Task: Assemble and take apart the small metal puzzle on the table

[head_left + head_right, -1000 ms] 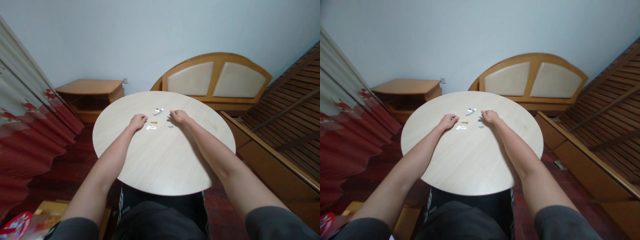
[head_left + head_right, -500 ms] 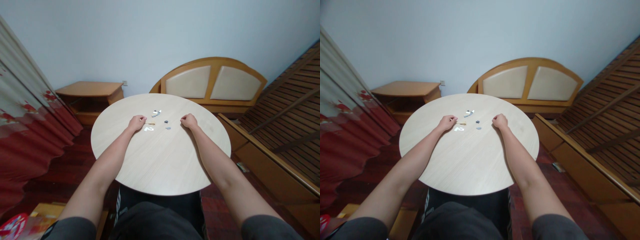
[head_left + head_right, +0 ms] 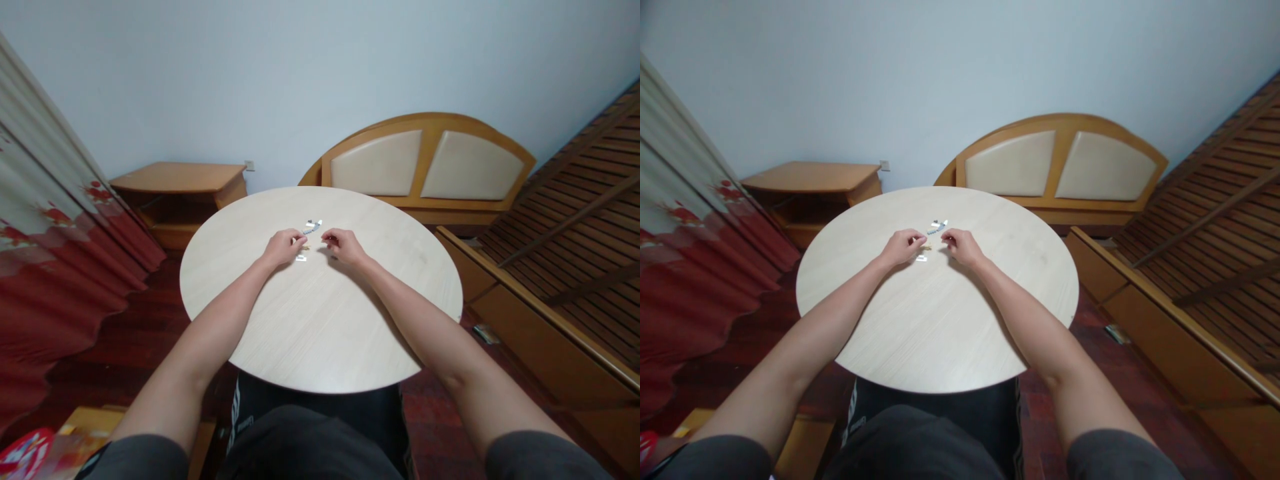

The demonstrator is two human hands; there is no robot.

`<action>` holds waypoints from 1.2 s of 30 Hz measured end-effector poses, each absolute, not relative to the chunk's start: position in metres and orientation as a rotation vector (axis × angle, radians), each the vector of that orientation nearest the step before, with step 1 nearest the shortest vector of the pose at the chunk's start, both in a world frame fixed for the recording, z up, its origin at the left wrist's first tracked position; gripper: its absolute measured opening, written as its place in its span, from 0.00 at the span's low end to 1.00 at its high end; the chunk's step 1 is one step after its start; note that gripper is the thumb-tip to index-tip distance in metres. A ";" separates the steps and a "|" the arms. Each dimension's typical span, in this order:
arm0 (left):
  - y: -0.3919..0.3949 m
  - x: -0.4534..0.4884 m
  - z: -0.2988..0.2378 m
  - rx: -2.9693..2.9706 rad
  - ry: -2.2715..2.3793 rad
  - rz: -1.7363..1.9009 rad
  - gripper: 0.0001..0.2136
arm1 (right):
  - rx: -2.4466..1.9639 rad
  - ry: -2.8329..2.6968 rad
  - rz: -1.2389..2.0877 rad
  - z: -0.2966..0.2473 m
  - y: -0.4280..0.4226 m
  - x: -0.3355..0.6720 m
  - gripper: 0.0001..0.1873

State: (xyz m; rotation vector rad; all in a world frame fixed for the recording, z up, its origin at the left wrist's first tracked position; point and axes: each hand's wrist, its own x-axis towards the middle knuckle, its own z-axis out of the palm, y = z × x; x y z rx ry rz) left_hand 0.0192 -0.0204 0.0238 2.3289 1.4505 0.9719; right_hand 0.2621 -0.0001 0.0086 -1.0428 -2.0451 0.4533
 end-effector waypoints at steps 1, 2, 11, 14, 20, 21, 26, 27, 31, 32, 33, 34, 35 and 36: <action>-0.023 0.022 0.025 2.354 1.410 0.968 0.12 | -0.997 -2.055 0.465 0.008 -0.004 0.256 0.08; -0.025 0.024 0.025 2.375 1.373 0.963 0.11 | -0.957 -2.059 0.468 0.007 -0.007 0.250 0.08; -0.028 0.027 0.025 2.428 1.265 0.980 0.09 | -0.909 -2.049 0.375 0.001 -0.010 0.248 0.11; -0.029 0.028 0.026 2.407 1.266 1.040 0.07 | -0.937 -2.071 0.328 0.001 -0.010 0.250 0.16; -0.027 0.029 0.023 2.380 1.250 1.090 0.06 | -0.907 -2.125 0.354 -0.002 -0.007 0.251 0.21; -0.027 0.029 0.023 2.386 1.248 1.087 0.06 | -0.900 -2.124 0.356 -0.002 -0.007 0.252 0.20; -0.027 0.028 0.022 2.396 1.271 1.080 0.06 | -0.877 -2.110 0.353 -0.003 -0.006 0.252 0.14; -0.028 0.029 0.023 2.392 1.274 1.080 0.06 | -0.877 -2.108 0.352 -0.002 -0.006 0.252 0.13; -0.028 0.029 0.024 2.376 1.285 1.093 0.08 | -0.877 -2.097 0.346 -0.002 -0.007 0.252 0.10; -0.028 0.029 0.023 2.374 1.288 1.096 0.08 | -0.879 -2.096 0.339 -0.001 -0.007 0.251 0.10; -0.028 0.029 0.023 2.374 1.289 1.098 0.08 | -0.881 -2.096 0.327 -0.001 -0.007 0.251 0.10; -0.027 0.030 0.023 2.375 1.288 1.100 0.08 | -0.883 -2.099 0.313 -0.001 -0.007 0.251 0.10; -0.027 0.030 0.023 2.376 1.286 1.103 0.07 | -0.883 -2.104 0.298 -0.001 -0.007 0.251 0.11; -0.027 0.030 0.022 2.379 1.283 1.105 0.07 | -0.883 -2.111 0.284 -0.001 -0.006 0.251 0.11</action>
